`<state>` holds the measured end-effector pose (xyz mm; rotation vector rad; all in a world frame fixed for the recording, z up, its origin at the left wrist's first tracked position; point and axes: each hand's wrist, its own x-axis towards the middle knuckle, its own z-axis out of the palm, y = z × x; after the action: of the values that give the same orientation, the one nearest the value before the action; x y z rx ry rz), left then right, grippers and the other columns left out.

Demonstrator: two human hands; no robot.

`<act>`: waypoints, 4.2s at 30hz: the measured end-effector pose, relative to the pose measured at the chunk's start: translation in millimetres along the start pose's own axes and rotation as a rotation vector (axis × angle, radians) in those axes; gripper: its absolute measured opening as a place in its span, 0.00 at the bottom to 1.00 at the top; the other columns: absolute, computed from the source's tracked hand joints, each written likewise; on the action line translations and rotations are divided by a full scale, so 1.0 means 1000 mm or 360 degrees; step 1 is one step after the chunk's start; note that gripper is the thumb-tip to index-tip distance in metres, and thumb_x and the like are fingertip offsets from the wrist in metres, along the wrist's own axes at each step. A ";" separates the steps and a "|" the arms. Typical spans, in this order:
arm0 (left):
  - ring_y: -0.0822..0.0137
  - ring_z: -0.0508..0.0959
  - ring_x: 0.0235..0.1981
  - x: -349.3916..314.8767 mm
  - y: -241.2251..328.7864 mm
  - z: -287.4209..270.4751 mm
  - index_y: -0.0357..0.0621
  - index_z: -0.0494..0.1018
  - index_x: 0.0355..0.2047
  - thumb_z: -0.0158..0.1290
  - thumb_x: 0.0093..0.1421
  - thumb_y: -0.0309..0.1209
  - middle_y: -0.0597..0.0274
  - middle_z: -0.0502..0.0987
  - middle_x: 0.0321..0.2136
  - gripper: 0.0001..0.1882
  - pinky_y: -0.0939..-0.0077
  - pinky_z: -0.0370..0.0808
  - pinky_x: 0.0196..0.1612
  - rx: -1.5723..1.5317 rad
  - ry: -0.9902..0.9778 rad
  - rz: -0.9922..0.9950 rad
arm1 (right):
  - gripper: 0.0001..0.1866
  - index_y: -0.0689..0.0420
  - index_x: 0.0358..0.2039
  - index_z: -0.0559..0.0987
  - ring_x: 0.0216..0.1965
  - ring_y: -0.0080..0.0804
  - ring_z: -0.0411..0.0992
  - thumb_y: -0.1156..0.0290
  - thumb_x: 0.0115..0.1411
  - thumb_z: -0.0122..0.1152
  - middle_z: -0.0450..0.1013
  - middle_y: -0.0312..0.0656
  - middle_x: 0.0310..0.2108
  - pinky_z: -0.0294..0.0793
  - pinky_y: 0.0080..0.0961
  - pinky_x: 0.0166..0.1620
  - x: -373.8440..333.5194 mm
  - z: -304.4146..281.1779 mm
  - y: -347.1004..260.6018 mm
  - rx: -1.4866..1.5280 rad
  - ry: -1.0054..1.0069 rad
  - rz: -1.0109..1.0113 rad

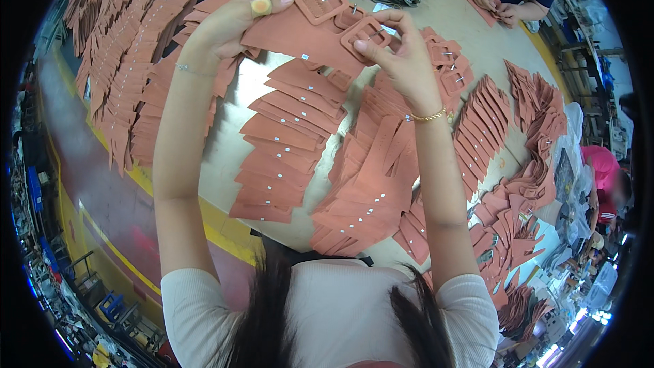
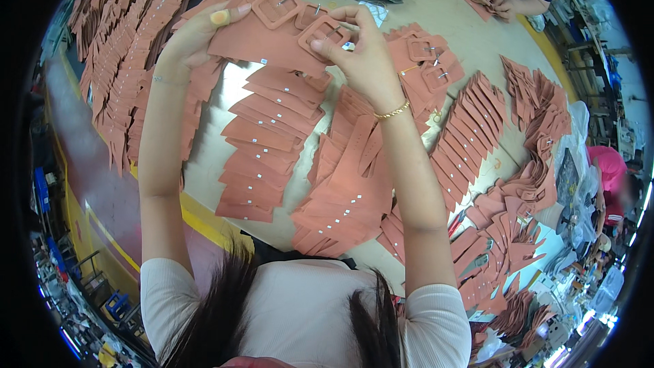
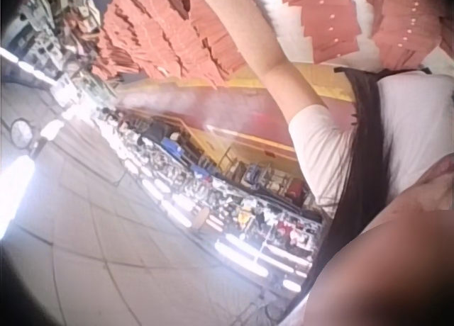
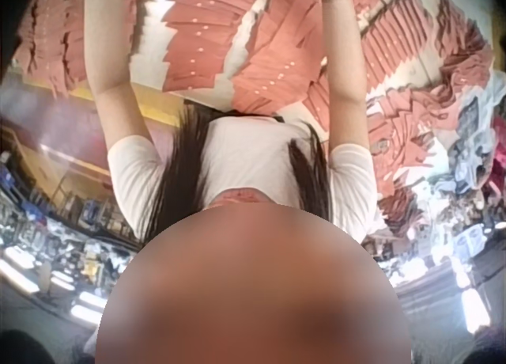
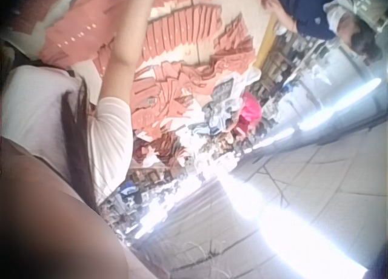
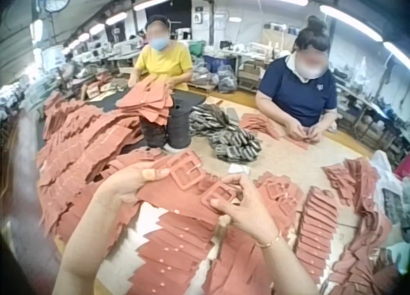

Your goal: The person repeatedly picks up pink fabric belt pieces, aligns them with metal buckles, and stacks them on a table. The person also handles green belt pieces with buckles and stacks them separately. The task involves repetitive pick, align, and stack motions.

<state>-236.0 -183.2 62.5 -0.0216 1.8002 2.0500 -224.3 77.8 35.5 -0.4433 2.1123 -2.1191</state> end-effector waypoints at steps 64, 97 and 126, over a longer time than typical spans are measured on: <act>0.69 0.78 0.45 0.073 -0.044 0.006 0.35 0.65 0.55 0.51 0.62 0.36 0.55 0.74 0.47 0.24 0.77 0.78 0.46 -0.0073 -0.0092 -0.0144 | 0.30 0.63 0.56 0.59 0.37 0.35 0.76 0.73 0.57 0.63 0.69 0.52 0.46 0.80 0.21 0.29 0.028 -0.019 0.090 0.0463 0.0119 0.0745; 0.65 0.76 0.46 0.069 0.006 0.007 0.40 0.62 0.58 0.48 0.64 0.34 0.58 0.73 0.48 0.23 0.69 0.80 0.43 -0.0092 -0.0113 0.0153 | 0.31 0.60 0.56 0.63 0.36 0.34 0.77 0.47 0.65 0.45 0.70 0.48 0.43 0.78 0.23 0.33 0.027 -0.029 0.085 0.0813 0.0073 0.0767; 0.63 0.79 0.40 0.113 -0.036 0.027 0.35 0.64 0.54 0.49 0.64 0.34 0.56 0.73 0.46 0.21 0.71 0.79 0.44 -0.0401 -0.0145 0.0205 | 0.30 0.70 0.53 0.62 0.18 0.27 0.75 0.65 0.57 0.60 0.74 0.43 0.20 0.73 0.22 0.19 0.014 -0.036 0.065 -0.0466 -0.0011 0.0664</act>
<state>-322.0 -121.8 1.5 0.1169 1.5161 2.3173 -255.5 106.8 -27.0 -0.0238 2.2748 -1.5899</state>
